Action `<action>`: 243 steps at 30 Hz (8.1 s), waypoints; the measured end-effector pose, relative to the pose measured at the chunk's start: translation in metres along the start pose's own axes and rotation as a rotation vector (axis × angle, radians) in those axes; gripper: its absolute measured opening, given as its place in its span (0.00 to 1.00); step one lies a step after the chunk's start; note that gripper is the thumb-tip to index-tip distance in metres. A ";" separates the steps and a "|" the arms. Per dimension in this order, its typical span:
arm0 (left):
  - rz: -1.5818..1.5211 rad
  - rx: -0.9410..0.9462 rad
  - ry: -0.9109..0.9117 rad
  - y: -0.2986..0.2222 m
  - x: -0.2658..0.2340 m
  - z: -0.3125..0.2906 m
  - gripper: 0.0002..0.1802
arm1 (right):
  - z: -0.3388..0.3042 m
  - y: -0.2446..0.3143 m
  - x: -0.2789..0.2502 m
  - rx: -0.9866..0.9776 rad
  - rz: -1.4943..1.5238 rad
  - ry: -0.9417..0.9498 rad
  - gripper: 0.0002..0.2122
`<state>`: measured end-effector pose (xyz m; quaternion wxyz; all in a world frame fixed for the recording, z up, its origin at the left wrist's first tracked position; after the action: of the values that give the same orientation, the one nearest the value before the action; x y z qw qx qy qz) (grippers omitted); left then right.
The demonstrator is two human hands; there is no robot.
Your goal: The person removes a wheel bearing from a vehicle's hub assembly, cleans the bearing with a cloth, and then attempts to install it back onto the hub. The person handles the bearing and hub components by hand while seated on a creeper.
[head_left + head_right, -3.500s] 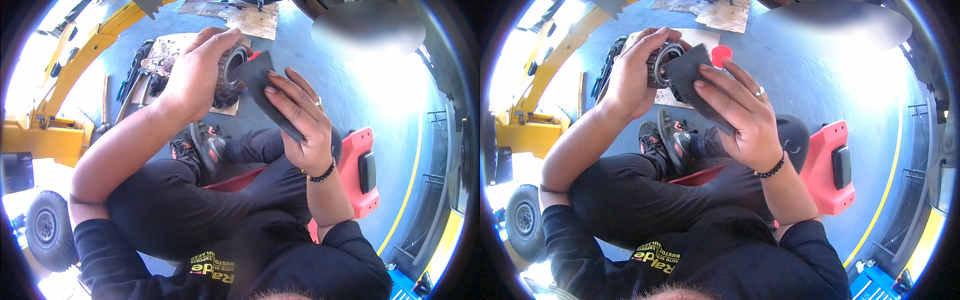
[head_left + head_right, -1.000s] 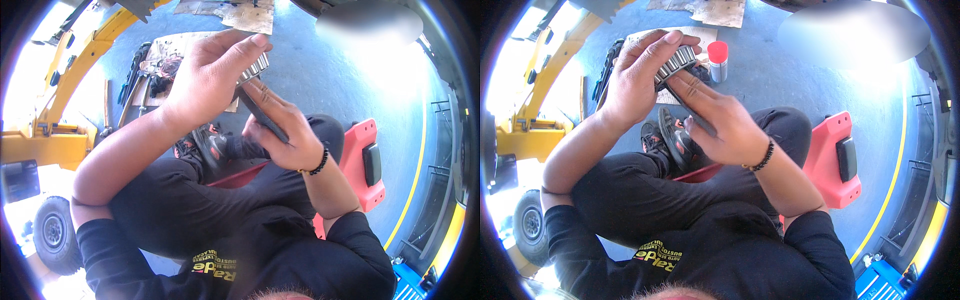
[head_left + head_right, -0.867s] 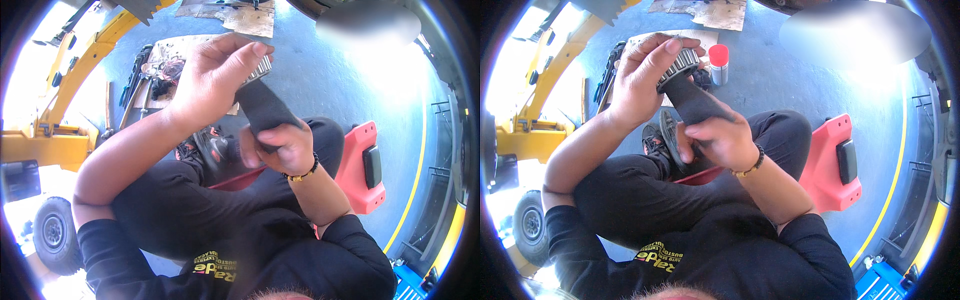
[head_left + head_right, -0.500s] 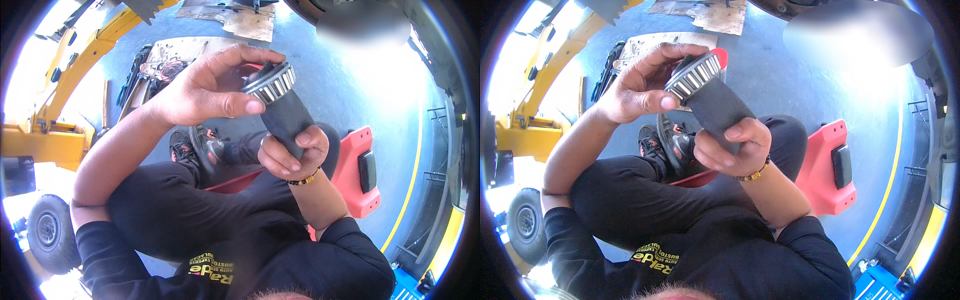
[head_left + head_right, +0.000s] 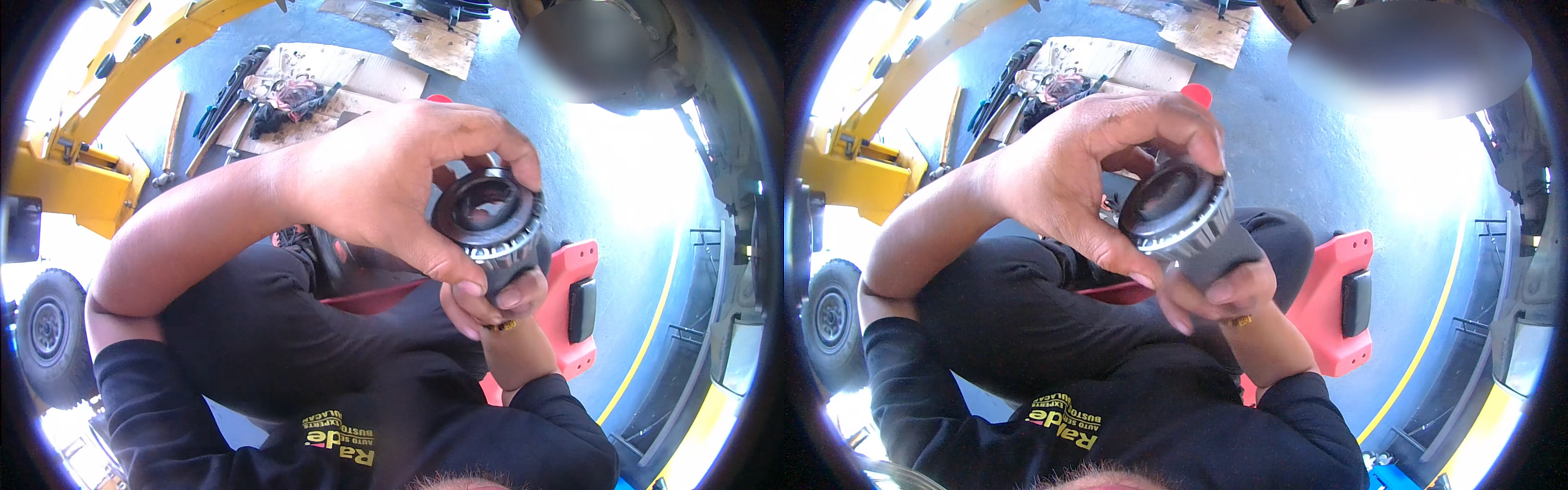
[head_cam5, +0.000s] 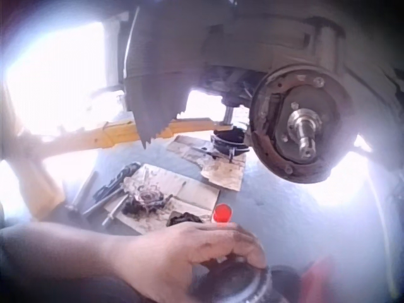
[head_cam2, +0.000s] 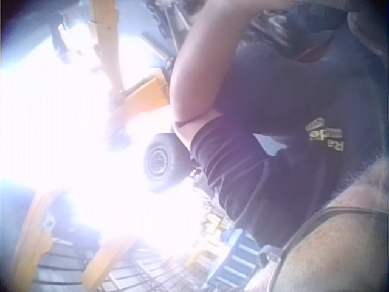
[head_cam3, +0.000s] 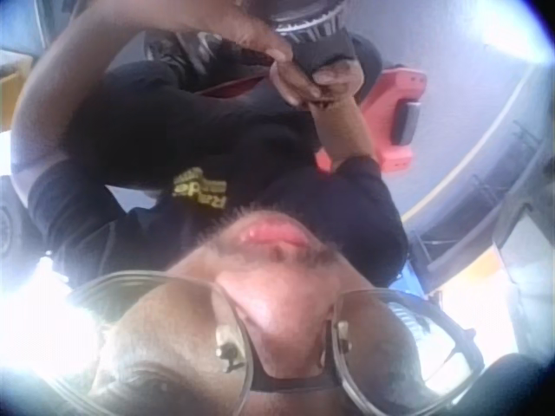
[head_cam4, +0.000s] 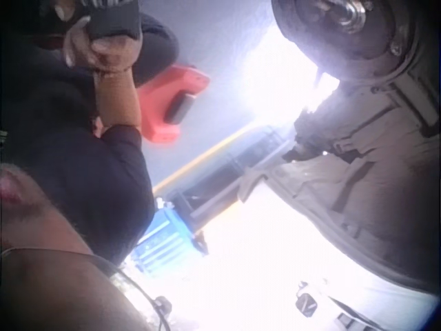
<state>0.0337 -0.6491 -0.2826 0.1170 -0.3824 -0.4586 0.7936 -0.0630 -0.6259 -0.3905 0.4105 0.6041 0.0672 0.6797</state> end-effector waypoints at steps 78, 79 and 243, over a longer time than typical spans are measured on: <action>-0.246 -0.225 -0.036 0.034 0.006 -0.015 0.50 | -0.027 0.026 -0.034 -0.148 -0.463 -0.093 0.20; -0.402 -0.310 -0.040 0.043 0.012 -0.017 0.53 | -0.030 0.033 -0.034 -0.174 -0.544 -0.131 0.19; 0.184 -1.531 -0.114 0.443 0.007 -0.323 0.25 | -0.089 -0.013 -0.182 0.349 -0.607 -0.817 0.11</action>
<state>0.3330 -0.6840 -0.7410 -0.2702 -0.3516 -0.8514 0.2802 -0.1474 -0.6980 -0.5610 0.4749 0.8320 0.1855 0.2188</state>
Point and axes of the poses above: each hand's wrist, its own z-axis towards the middle knuckle, its own x-axis out of the palm, y = z × x, the point moved 10 cm from there along z, towards the middle knuckle, and after that the axes turned 11 degrees about y, right-handed, at the moved point
